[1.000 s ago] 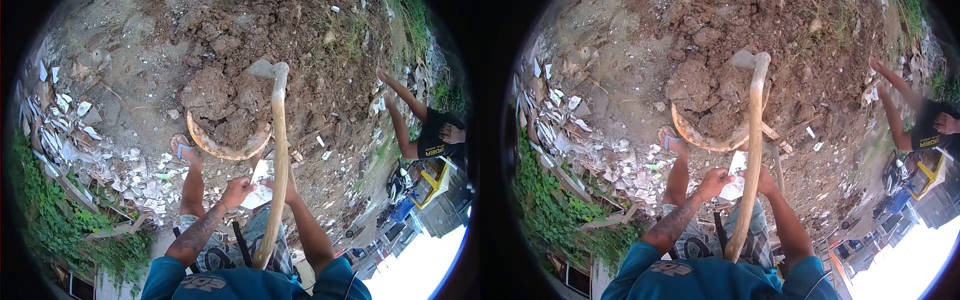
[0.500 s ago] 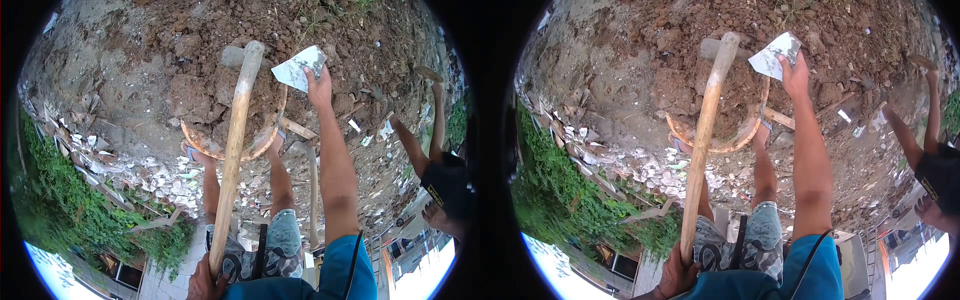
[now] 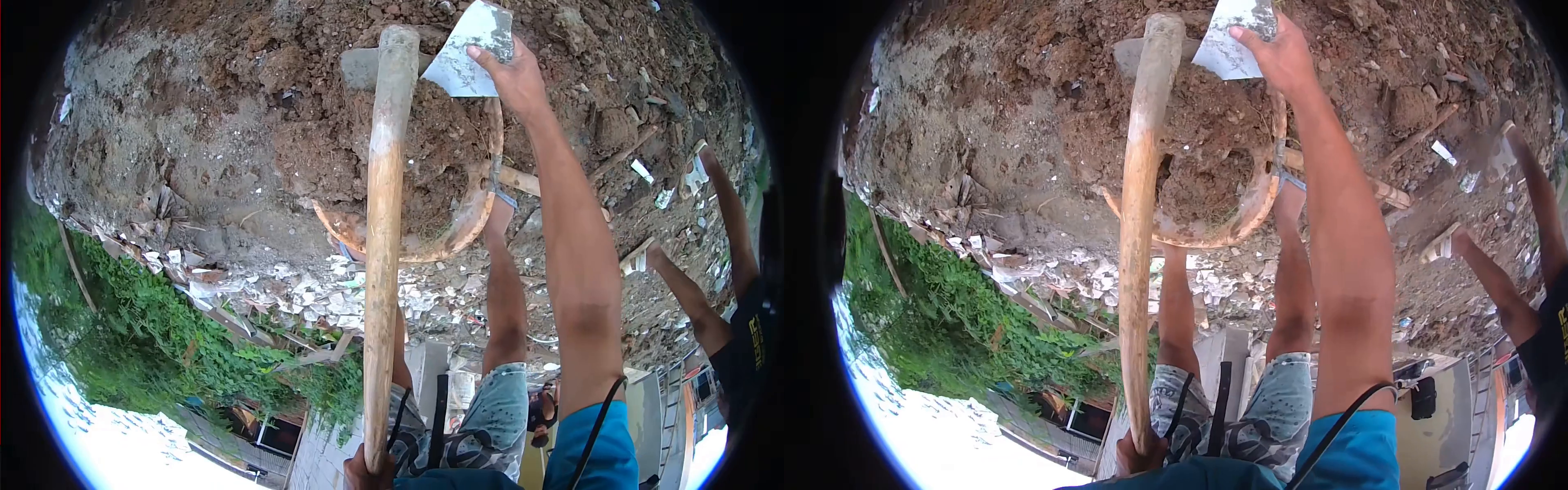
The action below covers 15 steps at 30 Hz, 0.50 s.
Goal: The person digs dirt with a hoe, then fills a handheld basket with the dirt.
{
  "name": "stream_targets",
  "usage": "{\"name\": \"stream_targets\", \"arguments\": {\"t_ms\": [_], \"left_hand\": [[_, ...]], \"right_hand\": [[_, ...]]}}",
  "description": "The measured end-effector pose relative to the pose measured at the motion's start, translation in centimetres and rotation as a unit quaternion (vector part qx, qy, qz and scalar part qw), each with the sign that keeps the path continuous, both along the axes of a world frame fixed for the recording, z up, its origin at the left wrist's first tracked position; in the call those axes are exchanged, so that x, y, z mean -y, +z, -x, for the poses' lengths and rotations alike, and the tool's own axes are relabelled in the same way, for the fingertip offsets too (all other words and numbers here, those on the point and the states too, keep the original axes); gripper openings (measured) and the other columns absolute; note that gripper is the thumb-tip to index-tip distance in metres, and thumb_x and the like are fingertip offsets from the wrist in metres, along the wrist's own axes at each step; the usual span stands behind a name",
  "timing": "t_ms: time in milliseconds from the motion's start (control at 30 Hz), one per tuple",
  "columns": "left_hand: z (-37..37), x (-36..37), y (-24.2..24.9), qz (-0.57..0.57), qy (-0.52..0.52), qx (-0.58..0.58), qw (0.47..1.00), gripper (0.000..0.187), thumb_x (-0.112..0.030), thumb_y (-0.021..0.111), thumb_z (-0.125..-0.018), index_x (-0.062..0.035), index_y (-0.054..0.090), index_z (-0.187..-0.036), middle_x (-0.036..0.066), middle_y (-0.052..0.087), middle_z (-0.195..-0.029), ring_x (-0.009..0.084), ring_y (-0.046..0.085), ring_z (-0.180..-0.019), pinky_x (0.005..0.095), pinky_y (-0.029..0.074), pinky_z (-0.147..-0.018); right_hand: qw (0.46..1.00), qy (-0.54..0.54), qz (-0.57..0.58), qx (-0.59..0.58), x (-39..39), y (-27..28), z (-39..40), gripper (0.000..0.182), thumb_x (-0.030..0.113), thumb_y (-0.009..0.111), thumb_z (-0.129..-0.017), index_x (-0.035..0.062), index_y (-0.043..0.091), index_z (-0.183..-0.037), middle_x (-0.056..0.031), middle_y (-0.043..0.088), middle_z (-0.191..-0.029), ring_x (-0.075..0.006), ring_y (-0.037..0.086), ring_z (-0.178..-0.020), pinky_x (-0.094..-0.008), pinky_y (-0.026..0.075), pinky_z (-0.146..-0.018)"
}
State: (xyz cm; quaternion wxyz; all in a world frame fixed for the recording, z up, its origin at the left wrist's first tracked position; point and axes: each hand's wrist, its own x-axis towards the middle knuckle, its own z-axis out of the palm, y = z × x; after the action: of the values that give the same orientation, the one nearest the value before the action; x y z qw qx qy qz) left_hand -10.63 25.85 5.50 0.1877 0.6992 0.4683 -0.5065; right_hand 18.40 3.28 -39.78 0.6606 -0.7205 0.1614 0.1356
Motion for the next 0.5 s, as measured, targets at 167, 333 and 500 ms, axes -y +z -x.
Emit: {"name": "stream_targets", "arguments": {"t_ms": [167,333,500], "left_hand": [[-1.3,0.6,-0.1,0.008,0.020,0.004,1.000,0.020,-0.013,0.074,-0.074,-0.0028,0.057,-0.080,0.006,0.059,-0.064,0.0147,0.058,-0.060,0.0335,0.047,-0.057],[-0.7,0.1,0.5,-0.004,-0.021,0.013,1.000,0.017,-0.012,0.073,-0.075,-0.0031,0.058,-0.079,0.005,0.059,-0.063,0.0121,0.057,-0.060,0.0318,0.047,-0.057],[-1.3,-0.5,0.5,0.037,0.009,0.028,0.999,0.017,-0.013,0.072,-0.077,-0.0039,0.059,-0.082,0.004,0.060,-0.065,0.0121,0.058,-0.062,0.0312,0.048,-0.059]], "right_hand": [[0.999,-0.020,0.026,0.038,-1.1,-0.1,1.5,0.047,0.034,0.073,-0.083,0.0016,0.060,-0.115,-0.0145,0.069,-0.101,-0.0237,0.066,-0.091,-0.0361,0.051,-0.083],[0.994,-0.046,0.099,-0.003,-2.3,3.5,5.6,0.053,0.037,0.071,-0.084,-0.0041,0.057,-0.115,-0.0191,0.069,-0.100,-0.0302,0.067,-0.094,-0.0380,0.050,-0.085],[0.977,-0.208,-0.039,0.002,-1.0,8.4,8.3,0.050,0.023,0.072,-0.085,-0.0070,0.052,-0.120,-0.0160,0.068,-0.103,-0.0247,0.066,-0.095,-0.0380,0.051,-0.087]]}}
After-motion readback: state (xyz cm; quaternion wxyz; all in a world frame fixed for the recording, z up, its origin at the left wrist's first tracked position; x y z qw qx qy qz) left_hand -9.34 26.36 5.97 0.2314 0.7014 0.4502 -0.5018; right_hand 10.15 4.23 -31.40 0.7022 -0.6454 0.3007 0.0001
